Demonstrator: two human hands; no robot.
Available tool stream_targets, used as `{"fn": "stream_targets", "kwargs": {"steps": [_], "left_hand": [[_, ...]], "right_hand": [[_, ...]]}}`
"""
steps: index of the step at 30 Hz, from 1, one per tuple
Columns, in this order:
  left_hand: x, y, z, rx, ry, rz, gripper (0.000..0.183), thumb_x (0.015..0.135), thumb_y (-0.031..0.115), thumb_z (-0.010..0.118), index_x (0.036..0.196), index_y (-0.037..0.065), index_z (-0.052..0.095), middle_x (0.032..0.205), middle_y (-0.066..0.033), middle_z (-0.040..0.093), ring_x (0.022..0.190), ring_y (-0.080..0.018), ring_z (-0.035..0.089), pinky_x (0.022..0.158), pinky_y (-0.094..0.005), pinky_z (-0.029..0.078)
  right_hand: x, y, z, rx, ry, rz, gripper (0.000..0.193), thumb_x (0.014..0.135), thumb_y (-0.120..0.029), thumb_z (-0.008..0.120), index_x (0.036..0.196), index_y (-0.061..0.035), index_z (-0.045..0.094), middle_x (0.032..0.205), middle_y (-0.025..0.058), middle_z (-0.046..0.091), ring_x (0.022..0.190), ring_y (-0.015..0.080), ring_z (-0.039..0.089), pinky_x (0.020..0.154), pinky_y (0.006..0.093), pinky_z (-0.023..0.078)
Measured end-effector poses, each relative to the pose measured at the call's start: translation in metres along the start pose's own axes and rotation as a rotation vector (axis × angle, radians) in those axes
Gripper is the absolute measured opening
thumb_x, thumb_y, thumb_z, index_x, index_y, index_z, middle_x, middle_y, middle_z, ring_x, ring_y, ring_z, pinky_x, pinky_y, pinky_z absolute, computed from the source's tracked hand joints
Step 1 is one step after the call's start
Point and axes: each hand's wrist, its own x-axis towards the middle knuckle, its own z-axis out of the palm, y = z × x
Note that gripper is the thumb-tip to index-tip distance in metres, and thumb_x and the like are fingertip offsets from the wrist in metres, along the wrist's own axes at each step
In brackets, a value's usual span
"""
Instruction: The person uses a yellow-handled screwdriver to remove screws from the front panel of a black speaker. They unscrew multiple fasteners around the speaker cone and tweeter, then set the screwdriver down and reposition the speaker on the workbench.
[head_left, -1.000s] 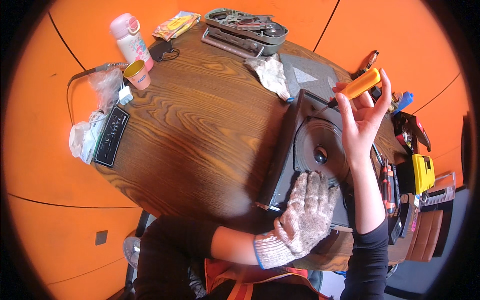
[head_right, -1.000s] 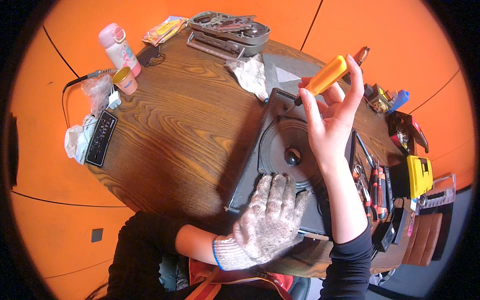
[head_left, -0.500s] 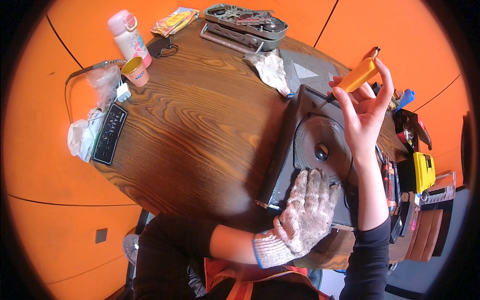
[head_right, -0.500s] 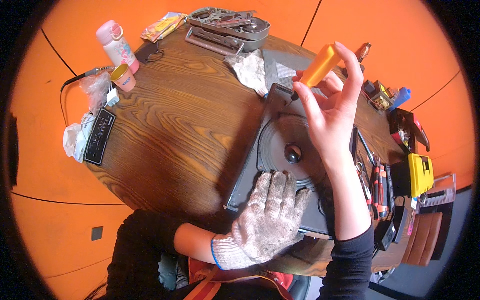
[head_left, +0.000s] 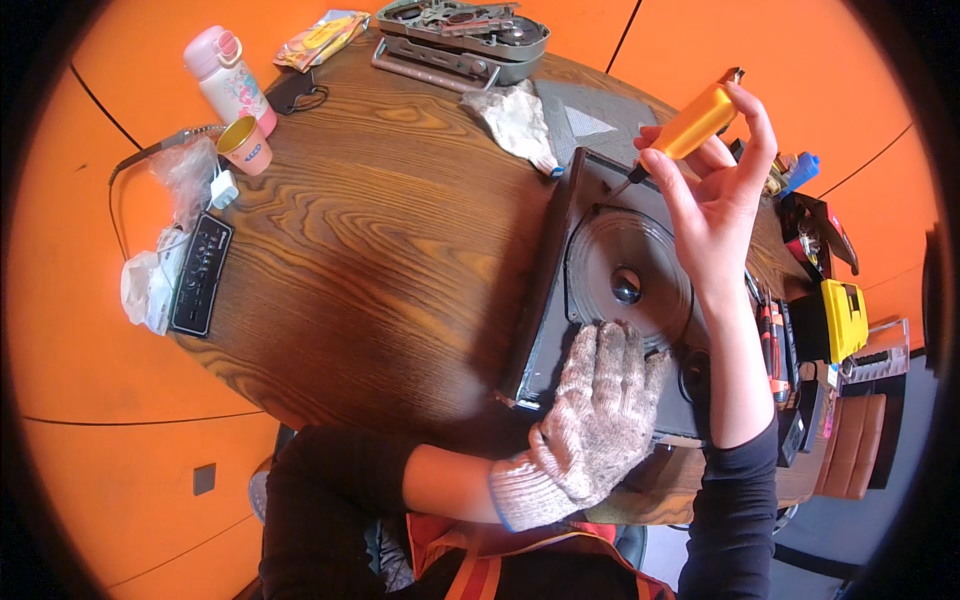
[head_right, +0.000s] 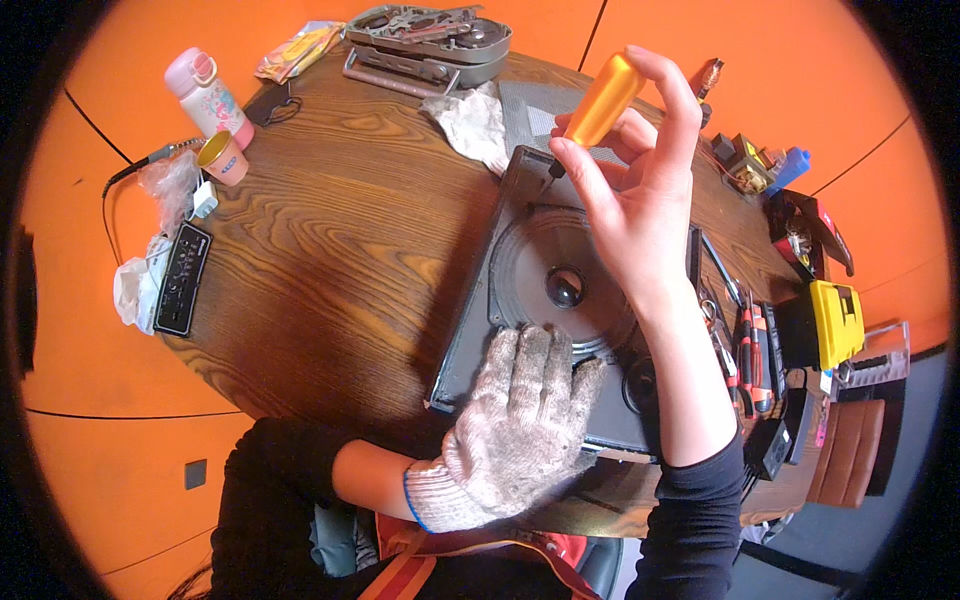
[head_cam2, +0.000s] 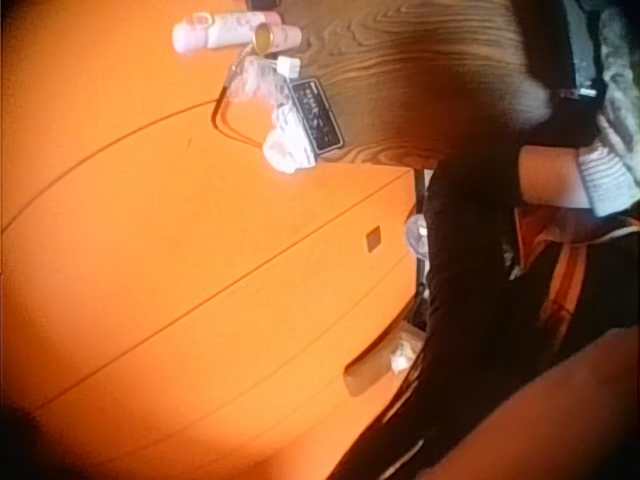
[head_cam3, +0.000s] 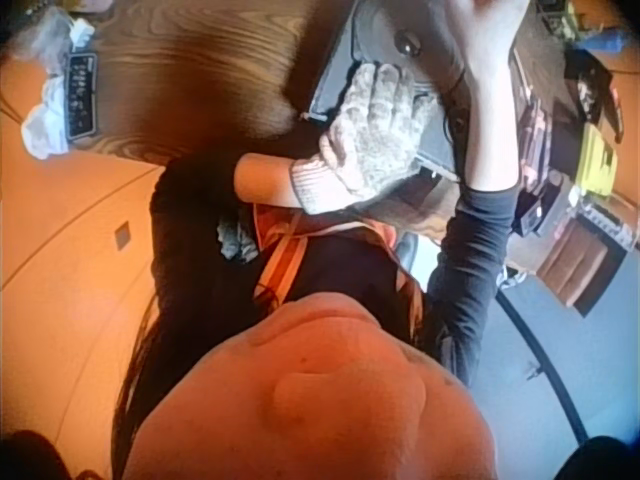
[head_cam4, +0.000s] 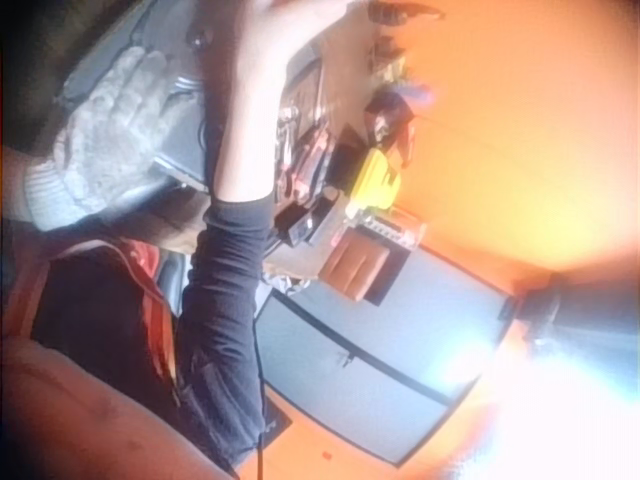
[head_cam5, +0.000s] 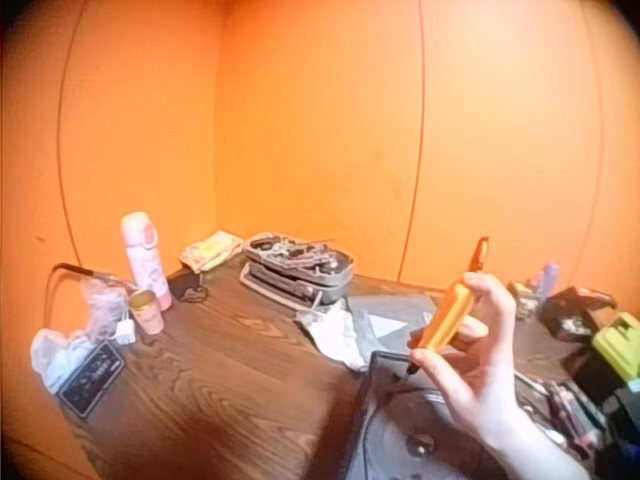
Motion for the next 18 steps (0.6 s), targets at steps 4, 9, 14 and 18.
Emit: {"fn": "stream_targets", "kwargs": {"steps": [4,9,14,18], "left_hand": [[0.0005,-0.0007,-0.0006,0.016,-0.012,0.005,0.068,0.07,0.044,0.068,0.125,0.004,0.057,0.127,-0.0283,0.053,0.122,-0.0425,0.048,0.108,-0.0587,0.029],[-0.0001,-0.0006,-0.0015,0.031,-0.024,0.016,0.071,0.07,0.046,0.068,0.126,0.003,0.056,0.127,-0.0289,0.053,0.123,-0.0428,0.048,0.108,-0.0591,0.029],[0.0002,-0.0016,-0.0011,0.029,-0.046,0.021,0.073,0.071,0.047,0.068,0.127,0.003,0.055,0.127,-0.0293,0.053,0.123,-0.0433,0.048,0.108,-0.0594,0.029],[0.0,-0.0026,-0.0002,0.007,-0.039,0.022,0.072,0.072,0.047,0.067,0.128,0.002,0.055,0.127,-0.0299,0.053,0.123,-0.0435,0.048,0.108,-0.0599,0.029]], "right_hand": [[-0.0014,0.001,0.0003,0.113,-0.011,-0.001,0.076,0.089,0.006,0.061,0.145,-0.0168,0.015,0.108,0.0165,0.063,0.105,0.0227,0.064,0.086,0.0328,0.054],[-0.0007,0.0008,0.0012,0.094,-0.035,0.018,0.077,0.089,0.006,0.059,0.146,-0.0185,0.014,0.11,0.0162,0.063,0.105,0.0219,0.064,0.086,0.0328,0.054],[-0.0022,-0.0006,0.0041,-0.117,0.007,-0.018,0.076,0.089,0.007,0.059,0.146,-0.0173,0.015,0.113,0.0159,0.062,0.104,0.0204,0.064,0.086,0.0325,0.054],[0.0018,0.0021,0.001,-0.001,0.045,0.015,0.076,0.088,0.005,0.063,0.145,-0.0161,0.017,0.106,0.0147,0.064,0.099,0.0198,0.066,0.089,0.0333,0.053]]}}
